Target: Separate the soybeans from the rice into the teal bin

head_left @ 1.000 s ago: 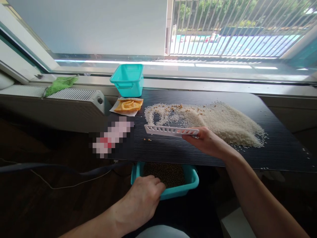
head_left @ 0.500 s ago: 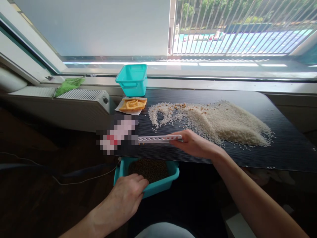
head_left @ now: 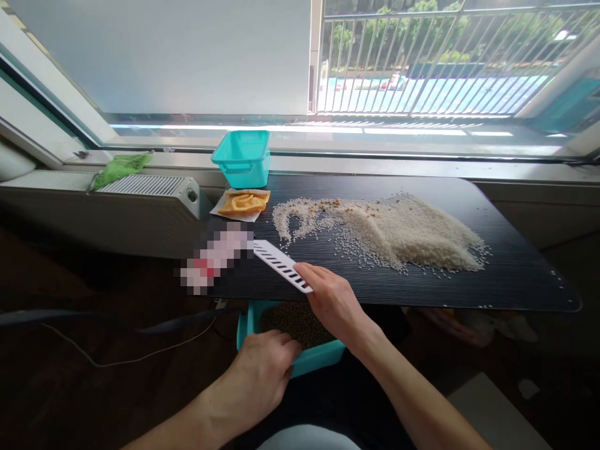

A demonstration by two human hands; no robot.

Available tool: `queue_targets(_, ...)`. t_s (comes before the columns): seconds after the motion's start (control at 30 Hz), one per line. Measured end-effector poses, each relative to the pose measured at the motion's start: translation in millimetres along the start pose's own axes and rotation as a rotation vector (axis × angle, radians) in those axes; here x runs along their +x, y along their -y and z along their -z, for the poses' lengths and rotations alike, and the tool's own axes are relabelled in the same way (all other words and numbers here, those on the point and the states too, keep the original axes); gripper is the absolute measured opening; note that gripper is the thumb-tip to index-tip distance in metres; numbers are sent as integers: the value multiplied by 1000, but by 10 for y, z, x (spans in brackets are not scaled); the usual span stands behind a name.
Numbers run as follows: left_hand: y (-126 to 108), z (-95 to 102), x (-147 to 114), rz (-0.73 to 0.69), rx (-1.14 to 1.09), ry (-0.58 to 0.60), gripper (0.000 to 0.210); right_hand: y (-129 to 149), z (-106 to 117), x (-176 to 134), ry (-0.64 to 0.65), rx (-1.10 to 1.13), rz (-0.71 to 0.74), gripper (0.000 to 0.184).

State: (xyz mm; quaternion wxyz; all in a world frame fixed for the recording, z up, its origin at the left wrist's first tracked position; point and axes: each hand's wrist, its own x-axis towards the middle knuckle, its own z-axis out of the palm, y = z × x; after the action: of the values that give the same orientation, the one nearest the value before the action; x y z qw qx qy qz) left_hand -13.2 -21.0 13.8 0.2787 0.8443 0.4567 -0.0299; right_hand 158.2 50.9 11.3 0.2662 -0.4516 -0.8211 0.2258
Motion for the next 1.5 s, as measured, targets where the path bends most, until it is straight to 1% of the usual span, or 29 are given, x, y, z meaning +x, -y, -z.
queue_targets(0.07, -54, -17, 43, -13, 7, 5, 15, -25, -65, 28, -58, -125, -66, 39)
queue_targets(0.13, -91, -28, 71, -18, 12, 20, 15, -82, -55, 31, -99, -225, -130, 39)
queue_targets(0.27, -134, -24, 92, -16, 1, 26, 17, -233, 52, -24, -154, -391, -261, 36)
queue_targets(0.4, -174, 5, 94, -13, -14, 25, 19, -397, 181, -100, -243, -472, -349, 37)
queue_targets(0.6, -220, 21, 104, -9, -53, 27, 21, -652, 412, -196, -339, -465, -426, 38)
queue_targets(0.83, -227, 5, 126, 18, -52, 17, 20, -874, 683, -330, -440, -317, -562, 36)
queue_targets(0.9, -216, -9, 138, 18, -52, 26, 19, -893, 735, -306, -463, -276, -563, 37)
queue_targets(1.0, -209, -17, 148, 1, -59, 41, 16, -887, 779, -159, -423, -251, -507, 36)
queue_targets(1.1, -212, -12, 145, 5, -58, 41, 13, -886, 795, 102, -335, -253, -466, 33)
queue_targets(1.17, -202, -22, 142, 13, -57, 31, 13, -913, 803, 305, -305, -245, -451, 31)
queue_targets(1.33, -121, -117, 143, -1, -73, 9, 15, -1073, 811, 732, -288, -201, -415, 30)
queue_targets(1.5, -94, -136, 148, 4, -71, 26, 18, -1239, 755, 935, -260, -124, -374, 32)
